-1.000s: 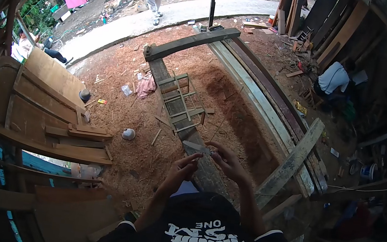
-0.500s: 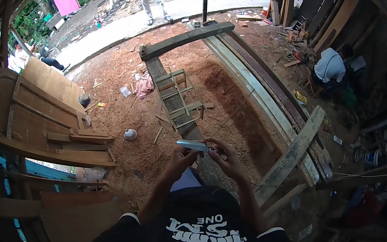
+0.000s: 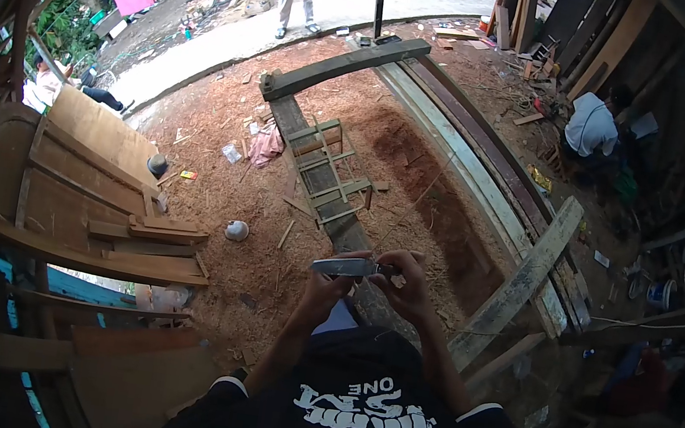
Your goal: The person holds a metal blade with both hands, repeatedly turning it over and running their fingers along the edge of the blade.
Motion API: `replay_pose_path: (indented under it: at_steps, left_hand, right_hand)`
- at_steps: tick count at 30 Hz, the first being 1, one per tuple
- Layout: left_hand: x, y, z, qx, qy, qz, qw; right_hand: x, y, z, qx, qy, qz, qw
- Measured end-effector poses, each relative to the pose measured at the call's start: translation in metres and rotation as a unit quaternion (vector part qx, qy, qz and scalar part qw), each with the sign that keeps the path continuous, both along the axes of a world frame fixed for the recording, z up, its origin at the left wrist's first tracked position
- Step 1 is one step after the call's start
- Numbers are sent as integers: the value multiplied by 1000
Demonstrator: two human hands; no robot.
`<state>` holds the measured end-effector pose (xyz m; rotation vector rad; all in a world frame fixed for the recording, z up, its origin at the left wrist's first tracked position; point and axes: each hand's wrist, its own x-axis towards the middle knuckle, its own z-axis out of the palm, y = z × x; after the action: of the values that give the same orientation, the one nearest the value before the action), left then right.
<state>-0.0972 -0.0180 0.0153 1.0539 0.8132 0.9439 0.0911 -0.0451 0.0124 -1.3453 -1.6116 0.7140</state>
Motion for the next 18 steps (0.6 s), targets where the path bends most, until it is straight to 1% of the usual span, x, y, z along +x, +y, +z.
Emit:
replay_pose_path:
  at_steps: [3, 5, 8, 12, 14, 15, 16, 17, 18]
  left_hand:
    - [-8, -2, 0, -9, -19, -8, 1000]
    - [-14, 0, 1, -15, -25, -26, 999]
    - [-12, 0, 3, -36, -11, -13, 999]
    - [-8, 3, -1, -53, -22, -7, 998]
    - [-7, 5, -14, -71, -35, -10, 997]
    - [-8, 2, -12, -66, -39, -18, 997]
    - [-12, -1, -6, -61, -43, -26, 997]
    - [-14, -4, -4, -55, -47, -35, 997]
    - [-16, -8, -10, -75, -55, -21, 995]
  right_hand:
    - [1, 8, -3, 65, -34, 26, 997]
    - [-1, 11, 2, 78, -49, 25, 995]
    - [-1, 15, 1, 97, -59, 11, 994]
    - [3, 20, -2, 105, -59, -7, 993]
    - [10, 25, -11, 167, -67, -61, 982]
    - [17, 29, -17, 197, -71, -88, 974]
    - [32, 37, -28, 128, 74, -144, 978]
    - [50, 43, -36, 56, 216, -196, 955]
    - [63, 43, -27, 69, 108, -225, 966]
